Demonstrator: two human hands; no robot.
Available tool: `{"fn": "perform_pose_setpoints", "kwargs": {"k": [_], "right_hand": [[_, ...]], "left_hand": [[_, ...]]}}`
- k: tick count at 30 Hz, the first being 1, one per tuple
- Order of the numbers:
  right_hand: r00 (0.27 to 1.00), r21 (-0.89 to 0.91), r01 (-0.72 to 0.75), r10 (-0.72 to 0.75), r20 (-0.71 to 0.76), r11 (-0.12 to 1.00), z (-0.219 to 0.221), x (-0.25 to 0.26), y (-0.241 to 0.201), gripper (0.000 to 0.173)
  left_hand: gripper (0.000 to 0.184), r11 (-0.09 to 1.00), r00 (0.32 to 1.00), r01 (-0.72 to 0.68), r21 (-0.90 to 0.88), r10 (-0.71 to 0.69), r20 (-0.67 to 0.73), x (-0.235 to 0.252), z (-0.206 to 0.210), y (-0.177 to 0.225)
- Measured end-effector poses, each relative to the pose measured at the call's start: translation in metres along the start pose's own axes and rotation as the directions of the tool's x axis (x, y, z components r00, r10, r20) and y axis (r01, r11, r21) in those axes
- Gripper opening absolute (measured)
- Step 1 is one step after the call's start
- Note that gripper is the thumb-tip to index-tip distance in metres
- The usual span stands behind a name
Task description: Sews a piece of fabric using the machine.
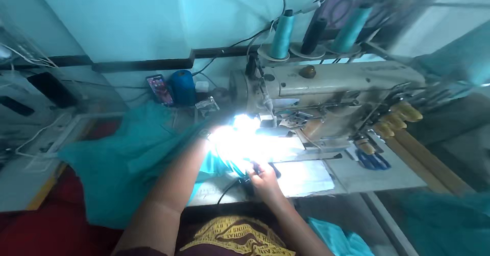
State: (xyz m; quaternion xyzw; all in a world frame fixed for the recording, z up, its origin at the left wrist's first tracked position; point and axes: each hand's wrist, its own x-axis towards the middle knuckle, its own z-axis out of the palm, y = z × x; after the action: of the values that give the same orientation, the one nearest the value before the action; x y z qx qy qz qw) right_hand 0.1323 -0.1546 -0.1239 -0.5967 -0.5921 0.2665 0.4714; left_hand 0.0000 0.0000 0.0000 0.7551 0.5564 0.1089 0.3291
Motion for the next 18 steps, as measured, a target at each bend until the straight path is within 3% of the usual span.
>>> {"fn": "perform_pose_setpoints", "kwargs": {"k": [3, 5, 6, 8, 12, 14, 18], "right_hand": [[0.999, -0.059, -0.051, 0.051, 0.007, 0.997, 0.000, -0.002, -0.002, 0.022], [0.996, -0.090, -0.077, 0.080, 0.027, 0.993, -0.002, -0.002, -0.001, 0.020], [0.995, -0.097, -0.086, 0.091, 0.040, 0.992, -0.004, -0.001, -0.001, 0.021], [0.993, -0.104, -0.097, 0.104, 0.061, 0.990, -0.006, 0.000, -0.003, 0.019], [0.998, -0.202, 0.019, -0.006, 0.066, 0.979, -0.009, -0.004, -0.006, 0.022], [0.996, -0.259, 0.040, -0.019, 0.086, 0.965, -0.009, -0.002, -0.008, 0.023], [0.994, -0.367, 0.036, 0.004, 0.108, 0.930, -0.010, 0.010, -0.015, 0.030]], "left_hand": [[0.032, 1.000, 1.000, -0.008, 0.017, 0.007, 0.019, -0.002, 0.001, -0.005], [0.026, 0.996, 0.992, -0.079, -0.029, 0.076, -0.097, -0.007, 0.019, -0.041], [0.026, 0.984, 0.961, -0.179, 0.020, 0.179, -0.209, -0.009, 0.031, -0.060], [0.035, 0.893, 0.820, -0.339, 0.296, 0.435, -0.374, -0.026, 0.047, -0.076], [0.025, 0.687, 0.620, -0.448, 0.573, 0.700, -0.355, -0.073, 0.085, -0.091], [0.031, 0.685, 0.611, -0.472, 0.555, 0.708, -0.353, -0.074, 0.084, -0.098], [0.028, 0.754, 0.708, -0.471, 0.459, 0.633, -0.313, -0.061, 0.066, -0.090]]}}
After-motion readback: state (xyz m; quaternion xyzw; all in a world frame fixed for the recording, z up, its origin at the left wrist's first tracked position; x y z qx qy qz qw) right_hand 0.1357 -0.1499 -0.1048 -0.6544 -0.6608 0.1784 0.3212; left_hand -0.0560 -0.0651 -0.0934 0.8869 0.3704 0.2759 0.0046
